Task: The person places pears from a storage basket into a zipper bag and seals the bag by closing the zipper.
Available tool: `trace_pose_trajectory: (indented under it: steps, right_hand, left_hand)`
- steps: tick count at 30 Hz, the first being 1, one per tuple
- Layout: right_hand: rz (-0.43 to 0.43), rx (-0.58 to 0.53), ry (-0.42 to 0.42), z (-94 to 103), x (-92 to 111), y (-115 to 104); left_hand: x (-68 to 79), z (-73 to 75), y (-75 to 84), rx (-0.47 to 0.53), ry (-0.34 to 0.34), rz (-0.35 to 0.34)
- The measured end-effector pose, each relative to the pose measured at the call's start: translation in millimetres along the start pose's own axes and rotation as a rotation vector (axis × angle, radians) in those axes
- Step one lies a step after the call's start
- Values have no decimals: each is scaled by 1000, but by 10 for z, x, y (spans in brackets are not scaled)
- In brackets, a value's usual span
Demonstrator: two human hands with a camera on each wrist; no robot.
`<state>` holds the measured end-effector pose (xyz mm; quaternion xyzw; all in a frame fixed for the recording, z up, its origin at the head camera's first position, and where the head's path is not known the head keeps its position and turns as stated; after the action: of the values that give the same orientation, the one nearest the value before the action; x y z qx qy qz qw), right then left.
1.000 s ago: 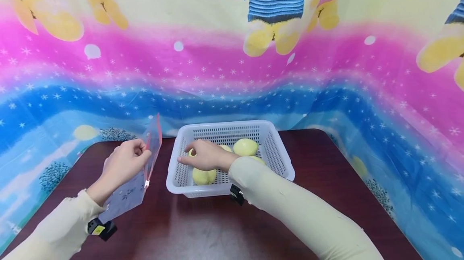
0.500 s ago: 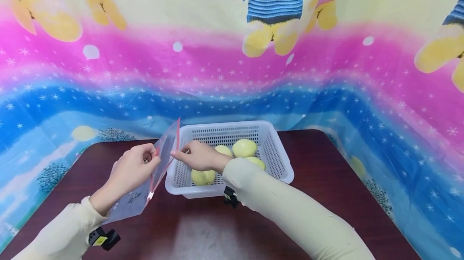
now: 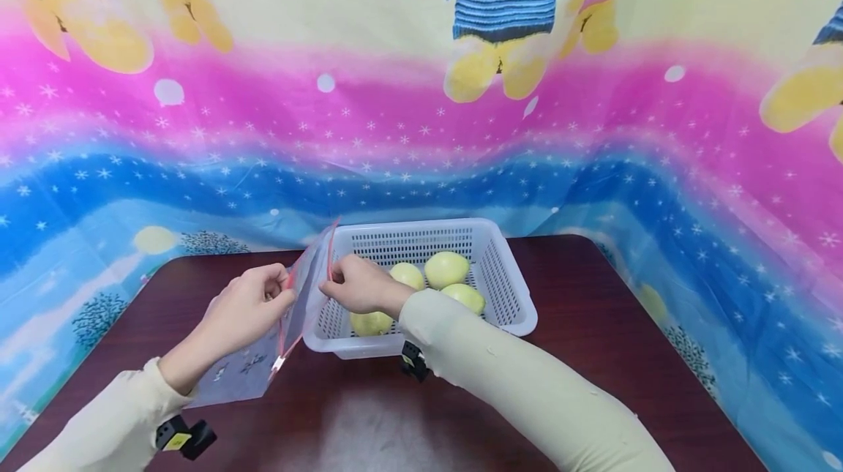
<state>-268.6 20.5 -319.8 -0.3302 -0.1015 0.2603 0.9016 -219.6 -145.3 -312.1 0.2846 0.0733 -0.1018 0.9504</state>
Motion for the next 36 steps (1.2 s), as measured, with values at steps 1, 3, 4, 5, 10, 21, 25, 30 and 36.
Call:
trace_pose_trajectory:
  steps: [1,3,4,5,10,21,25,30,36]
  right_hand:
    - [-2,5,2,-2,-1,0]
    - [0,6,5,-6,-1,-4]
    - [1,7,5,-9,-2,-6]
    - [2,9,4,-13,-2,-9]
    - [16,12,-2,-40,-10,-24]
    - [28,25,-10,-83,-26,-40]
    - [12,21,-9,-83,-18,-35]
    - [-2,10,-13,-84,-7,-36]
    - [-19,-29,-31,-106,-8,-17]
  left_hand:
    - [-4,6,-7,-1,-3,8]
    - [-19,11,-20,1,-11,21]
    - [-27,13,-25,1,-12,25]
    - [-36,15,-29,2,-14,29]
    - [-88,2,-46,8,-25,37]
    - [-111,-100,-74,-29,-54,24]
    - [-85,-165,-44,-49,-98,-1]
    - [-52,-229,-25,-52,-138,-8]
    - [-58,-222,-23,28,-104,18]
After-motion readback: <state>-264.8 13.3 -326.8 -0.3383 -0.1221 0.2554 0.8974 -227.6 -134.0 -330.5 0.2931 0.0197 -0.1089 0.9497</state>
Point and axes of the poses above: each hand's wrist, its own x-axis away from the middle knuckle, its own z-axis out of the back of the hand, y = z × x, the point moved 4 cm from there along -x, towards the middle knuckle, and after that the axes turned 4 degrees about -z, right-handed, at the moved point
